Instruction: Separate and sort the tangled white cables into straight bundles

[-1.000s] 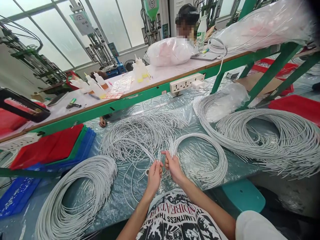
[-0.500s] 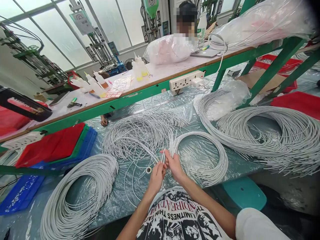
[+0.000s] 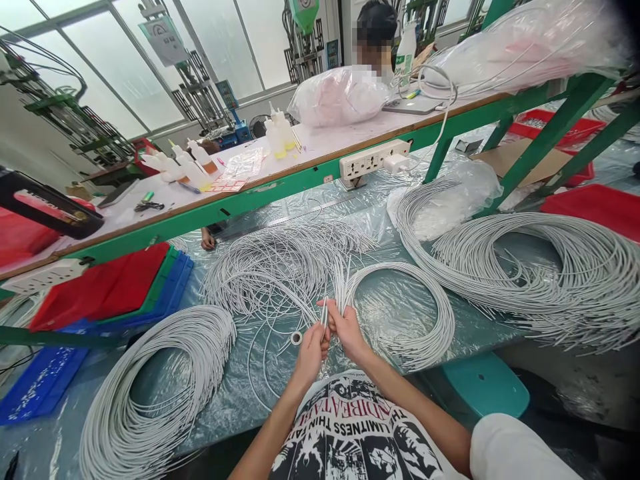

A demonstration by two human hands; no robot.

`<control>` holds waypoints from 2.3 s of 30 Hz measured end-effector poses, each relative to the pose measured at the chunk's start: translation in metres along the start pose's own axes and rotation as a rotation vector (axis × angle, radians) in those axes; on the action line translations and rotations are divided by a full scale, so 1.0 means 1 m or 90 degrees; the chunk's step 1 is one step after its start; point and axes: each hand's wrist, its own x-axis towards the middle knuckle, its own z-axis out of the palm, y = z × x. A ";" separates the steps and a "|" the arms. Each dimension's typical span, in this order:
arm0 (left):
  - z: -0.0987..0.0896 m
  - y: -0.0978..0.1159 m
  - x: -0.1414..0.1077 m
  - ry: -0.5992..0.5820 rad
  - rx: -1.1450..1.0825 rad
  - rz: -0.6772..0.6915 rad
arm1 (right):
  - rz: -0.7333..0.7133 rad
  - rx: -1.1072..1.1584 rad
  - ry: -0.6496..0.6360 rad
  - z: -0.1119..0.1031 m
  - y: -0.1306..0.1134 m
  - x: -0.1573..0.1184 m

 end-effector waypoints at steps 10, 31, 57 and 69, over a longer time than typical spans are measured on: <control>-0.005 0.004 -0.005 0.111 0.107 0.134 | 0.059 0.098 0.004 0.003 -0.005 0.000; 0.004 0.048 -0.002 0.209 0.099 0.215 | 0.122 0.048 -0.137 0.006 0.013 -0.020; -0.005 0.059 0.001 0.241 0.097 0.248 | 0.004 -0.142 -0.283 0.007 0.017 -0.030; -0.003 0.053 0.003 0.242 0.127 0.268 | 0.052 -0.012 -0.212 0.008 0.025 -0.029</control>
